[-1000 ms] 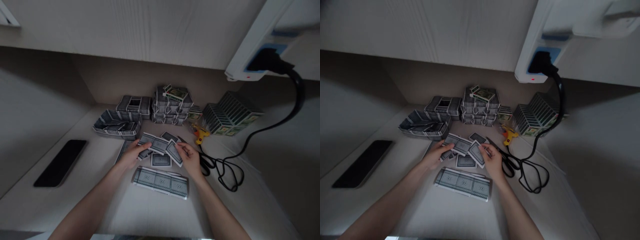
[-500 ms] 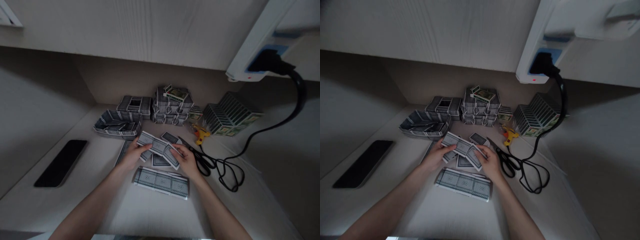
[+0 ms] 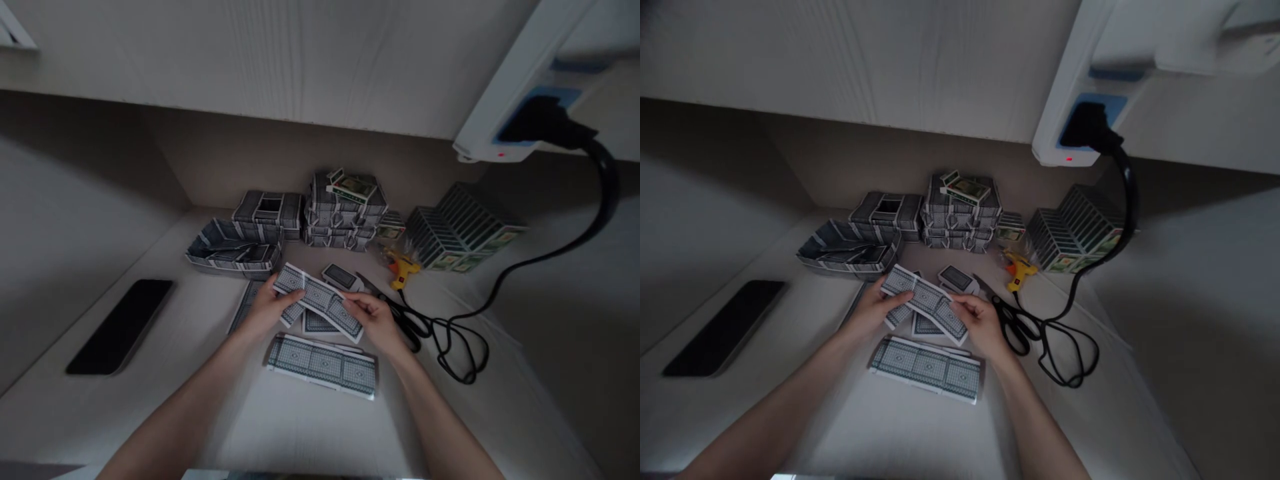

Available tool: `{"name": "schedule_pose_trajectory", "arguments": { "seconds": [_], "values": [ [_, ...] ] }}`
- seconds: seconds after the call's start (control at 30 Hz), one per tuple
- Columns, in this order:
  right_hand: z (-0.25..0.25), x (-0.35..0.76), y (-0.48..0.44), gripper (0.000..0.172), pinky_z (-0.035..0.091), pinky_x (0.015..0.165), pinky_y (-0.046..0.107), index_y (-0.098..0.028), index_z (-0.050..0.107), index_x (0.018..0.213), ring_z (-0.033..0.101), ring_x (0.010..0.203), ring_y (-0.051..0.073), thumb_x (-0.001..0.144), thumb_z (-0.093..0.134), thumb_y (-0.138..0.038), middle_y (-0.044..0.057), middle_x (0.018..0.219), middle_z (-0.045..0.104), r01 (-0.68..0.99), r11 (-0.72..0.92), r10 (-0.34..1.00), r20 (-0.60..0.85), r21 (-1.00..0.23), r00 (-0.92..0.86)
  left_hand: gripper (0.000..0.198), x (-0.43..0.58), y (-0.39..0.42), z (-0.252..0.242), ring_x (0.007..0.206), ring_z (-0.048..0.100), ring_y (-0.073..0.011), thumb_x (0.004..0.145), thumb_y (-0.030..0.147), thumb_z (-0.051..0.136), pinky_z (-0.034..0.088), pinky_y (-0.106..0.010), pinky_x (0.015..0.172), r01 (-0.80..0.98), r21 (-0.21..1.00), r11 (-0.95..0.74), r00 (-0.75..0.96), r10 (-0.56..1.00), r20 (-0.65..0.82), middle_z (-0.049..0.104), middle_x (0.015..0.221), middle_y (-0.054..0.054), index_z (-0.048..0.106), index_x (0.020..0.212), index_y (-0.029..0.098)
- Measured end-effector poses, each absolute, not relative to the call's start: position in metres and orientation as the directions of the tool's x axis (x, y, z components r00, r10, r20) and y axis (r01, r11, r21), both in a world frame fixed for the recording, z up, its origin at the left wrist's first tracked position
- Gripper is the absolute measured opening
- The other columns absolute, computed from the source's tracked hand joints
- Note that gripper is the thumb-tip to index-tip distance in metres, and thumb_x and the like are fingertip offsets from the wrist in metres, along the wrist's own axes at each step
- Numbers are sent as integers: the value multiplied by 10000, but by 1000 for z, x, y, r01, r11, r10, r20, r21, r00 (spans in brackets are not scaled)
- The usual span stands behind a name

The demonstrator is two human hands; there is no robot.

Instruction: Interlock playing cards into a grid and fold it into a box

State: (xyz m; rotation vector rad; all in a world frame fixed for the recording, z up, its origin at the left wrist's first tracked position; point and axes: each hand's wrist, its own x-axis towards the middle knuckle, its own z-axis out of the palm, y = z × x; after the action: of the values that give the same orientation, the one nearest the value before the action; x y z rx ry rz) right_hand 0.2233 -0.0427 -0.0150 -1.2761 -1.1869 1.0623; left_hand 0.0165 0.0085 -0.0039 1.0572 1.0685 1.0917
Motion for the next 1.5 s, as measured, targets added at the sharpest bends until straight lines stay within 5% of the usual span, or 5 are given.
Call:
{"name": "schedule_pose_trajectory", "arguments": {
  "seconds": [0.53,0.87,1.3,1.5],
  "values": [
    [-15,224,-44,264,482,669,288,-196,666,898,621,768,190,786,544,-402,44,836,696,189,33,996,48,-981,75,371,17,6,-3,809,622,-195,575,292,757,461,-319,784,-67,982,178,196,967,-162,682,880,-35,610,897,180],
    [-18,220,-46,368,446,545,255,-218,519,1115,588,620,164,792,551,-392,18,732,649,71,16,999,20,-997,49,443,20,3,-5,833,621,-208,565,304,761,465,-347,797,-102,971,214,234,954,-186,677,910,-59,601,950,154],
    [-11,220,-49,256,472,789,317,-218,641,922,611,877,198,861,439,-363,45,902,684,334,177,974,213,-926,74,397,24,-2,-1,848,627,-214,584,318,743,461,-341,797,-32,986,161,232,961,-149,684,909,-53,610,928,170],
    [-12,221,-48,239,486,752,310,-213,634,904,622,851,199,860,433,-335,45,865,691,393,196,970,237,-898,58,396,24,-2,-2,886,619,-220,608,328,728,462,-335,800,19,991,134,251,958,-135,678,928,-59,590,943,169]
  ]
}}
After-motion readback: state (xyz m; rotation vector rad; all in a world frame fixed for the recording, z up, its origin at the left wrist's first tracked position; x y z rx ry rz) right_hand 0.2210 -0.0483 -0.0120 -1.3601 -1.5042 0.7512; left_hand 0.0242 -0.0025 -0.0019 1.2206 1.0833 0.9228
